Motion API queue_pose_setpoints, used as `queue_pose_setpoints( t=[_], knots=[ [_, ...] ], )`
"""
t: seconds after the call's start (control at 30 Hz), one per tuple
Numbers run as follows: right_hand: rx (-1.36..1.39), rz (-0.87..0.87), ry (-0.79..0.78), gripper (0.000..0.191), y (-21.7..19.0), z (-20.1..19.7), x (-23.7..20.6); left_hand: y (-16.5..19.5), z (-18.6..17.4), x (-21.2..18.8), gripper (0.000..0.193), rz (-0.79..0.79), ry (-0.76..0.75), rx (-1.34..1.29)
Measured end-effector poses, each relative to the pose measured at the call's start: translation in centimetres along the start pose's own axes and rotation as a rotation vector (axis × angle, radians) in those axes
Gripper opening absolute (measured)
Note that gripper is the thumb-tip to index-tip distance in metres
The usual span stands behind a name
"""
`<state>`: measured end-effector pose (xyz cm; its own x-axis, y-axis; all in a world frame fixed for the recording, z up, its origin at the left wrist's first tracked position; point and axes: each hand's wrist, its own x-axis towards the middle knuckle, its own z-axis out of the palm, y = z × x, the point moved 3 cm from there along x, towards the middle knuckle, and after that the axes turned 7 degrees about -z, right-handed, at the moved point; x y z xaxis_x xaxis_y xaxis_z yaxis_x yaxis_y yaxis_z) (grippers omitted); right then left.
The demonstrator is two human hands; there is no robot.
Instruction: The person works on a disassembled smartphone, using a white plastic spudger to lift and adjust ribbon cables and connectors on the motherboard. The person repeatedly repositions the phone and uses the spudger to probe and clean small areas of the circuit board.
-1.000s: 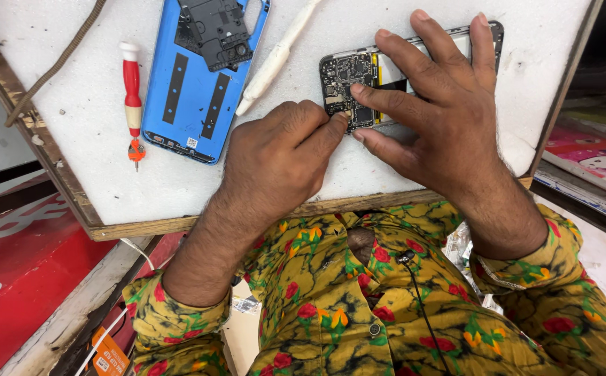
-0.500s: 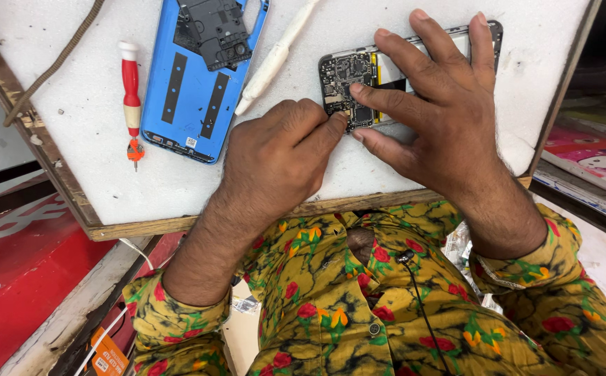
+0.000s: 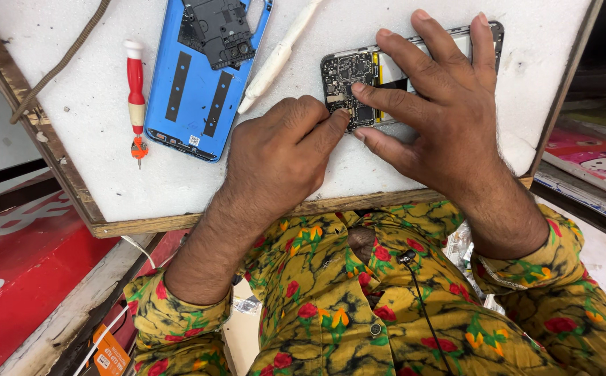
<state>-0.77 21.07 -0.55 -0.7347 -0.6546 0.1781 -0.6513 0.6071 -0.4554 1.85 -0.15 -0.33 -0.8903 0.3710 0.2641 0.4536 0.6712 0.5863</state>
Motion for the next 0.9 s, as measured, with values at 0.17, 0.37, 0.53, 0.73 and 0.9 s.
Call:
queue_pose_setpoints(
  t=[0.17,0.37,0.53,0.73,0.9],
  knots=[
    [-0.034,-0.01,-0.002,0.05,0.11,0.17,-0.08,0.11,-0.01,0.04,0.022,-0.026,0.03,0.006],
    [-0.001,0.002,0.006,0.052,0.08,0.08,0.04,0.14,-0.09,0.22,0.024,-0.021,0.032,0.014],
    [-0.004,-0.002,-0.003,0.053,0.04,0.03,0.1,0.22,-0.1,0.13,0.024,0.001,-0.005,-0.002],
    [0.005,0.004,0.003,0.054,-0.04,-0.01,0.12,0.16,-0.19,0.26,0.024,0.002,0.011,0.008],
    [0.012,0.023,-0.003,0.051,-0.1,-0.09,0.13,0.23,-0.19,0.27,0.026,-0.011,0.003,0.006]
  ],
)
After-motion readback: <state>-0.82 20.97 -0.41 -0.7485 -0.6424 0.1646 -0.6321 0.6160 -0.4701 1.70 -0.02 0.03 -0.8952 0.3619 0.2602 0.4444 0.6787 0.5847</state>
